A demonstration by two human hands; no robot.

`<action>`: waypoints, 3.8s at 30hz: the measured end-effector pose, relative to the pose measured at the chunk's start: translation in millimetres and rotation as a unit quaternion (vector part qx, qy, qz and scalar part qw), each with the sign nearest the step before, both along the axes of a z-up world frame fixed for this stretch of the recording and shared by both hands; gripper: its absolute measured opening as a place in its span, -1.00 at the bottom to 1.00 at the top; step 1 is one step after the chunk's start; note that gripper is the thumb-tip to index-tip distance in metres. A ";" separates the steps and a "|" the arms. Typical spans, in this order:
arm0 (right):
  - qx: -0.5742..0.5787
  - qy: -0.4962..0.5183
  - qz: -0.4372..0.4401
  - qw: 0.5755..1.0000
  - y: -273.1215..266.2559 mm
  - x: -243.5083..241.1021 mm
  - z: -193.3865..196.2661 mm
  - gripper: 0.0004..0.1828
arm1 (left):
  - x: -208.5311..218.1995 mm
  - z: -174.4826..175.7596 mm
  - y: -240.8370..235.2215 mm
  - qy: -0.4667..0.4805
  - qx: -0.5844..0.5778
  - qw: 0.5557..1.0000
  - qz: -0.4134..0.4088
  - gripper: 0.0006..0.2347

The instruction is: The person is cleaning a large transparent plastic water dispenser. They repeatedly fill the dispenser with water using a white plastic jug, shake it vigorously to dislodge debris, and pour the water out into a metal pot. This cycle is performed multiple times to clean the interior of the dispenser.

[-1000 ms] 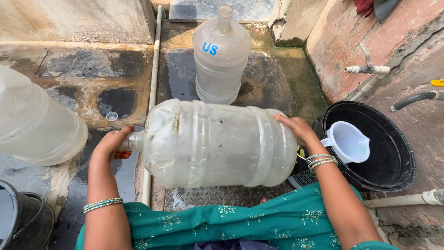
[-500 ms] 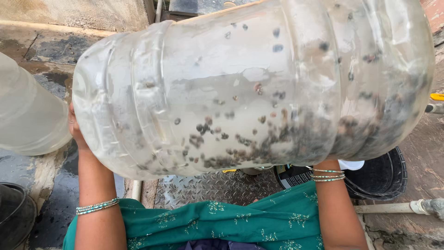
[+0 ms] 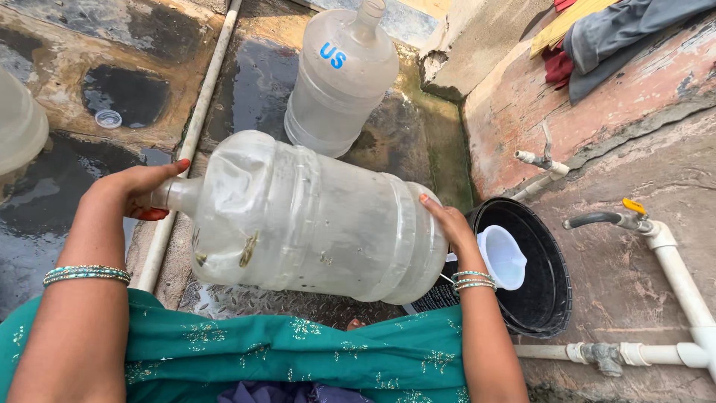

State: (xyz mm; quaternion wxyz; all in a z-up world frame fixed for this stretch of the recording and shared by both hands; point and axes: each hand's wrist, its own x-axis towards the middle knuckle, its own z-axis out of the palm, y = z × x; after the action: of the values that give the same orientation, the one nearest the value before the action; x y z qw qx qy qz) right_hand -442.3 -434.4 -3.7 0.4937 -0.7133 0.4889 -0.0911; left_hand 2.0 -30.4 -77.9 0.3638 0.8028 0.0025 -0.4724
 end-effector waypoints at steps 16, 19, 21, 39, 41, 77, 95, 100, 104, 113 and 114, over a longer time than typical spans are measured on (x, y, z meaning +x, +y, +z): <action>-0.045 -0.565 0.081 0.820 48.8 9.7 57.3 -0.15 | 2.1 66.6 25.3 -0.185 -0.748 0.615 0.169 -0.79; -0.048 -0.562 0.052 0.824 30.5 13.4 39.8 -0.14 | 13.7 60.2 14.3 -0.154 -0.747 0.624 0.173 -0.77; -0.037 -0.576 0.024 0.816 16.7 13.3 29.2 -0.14 | 15.1 57.6 10.6 -0.146 -0.670 0.701 0.198 -0.76; -0.137 -0.521 0.122 0.833 35.0 -14.1 55.8 -0.21 | 9.1 83.5 50.6 -0.237 -0.645 0.717 0.116 -0.73; -0.107 -0.609 0.132 0.775 43.2 -16.6 66.3 -0.23 | 12.6 79.1 55.5 -0.183 -0.728 0.641 0.161 -0.84; -0.019 -0.609 0.075 0.789 60.5 -8.9 50.1 -0.14 | 4.9 66.8 48.7 -0.240 -0.721 0.635 0.139 -0.69; 0.008 0.019 0.014 1.000 22.1 17.6 -16.5 -0.04 | 1.6 52.3 26.5 -0.090 0.039 0.994 0.046 -0.53; -0.042 -0.347 -0.013 0.937 31.8 18.1 39.7 -0.16 | 11.5 57.5 46.1 -0.262 -0.428 0.863 0.059 -0.76; -0.060 -0.626 0.079 0.773 49.2 4.1 87.1 -0.12 | 38.3 48.6 54.0 -0.225 -0.695 0.675 0.106 -0.83; -0.071 -0.618 0.031 0.782 48.7 15.1 53.4 -0.15 | 64.1 -22.9 13.9 -0.101 -0.725 0.658 0.176 -0.82; -0.068 -0.605 0.021 0.793 43.0 13.9 46.5 -0.16 | 57.4 -20.8 8.8 -0.105 -0.642 0.730 0.208 -0.78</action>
State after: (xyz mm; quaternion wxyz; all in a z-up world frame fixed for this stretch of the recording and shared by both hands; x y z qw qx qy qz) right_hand -428.3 -391.4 42.9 0.6407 -0.5543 0.0675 -0.5270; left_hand 59.4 -21.6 -98.6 0.8798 0.4018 -0.1722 -0.1868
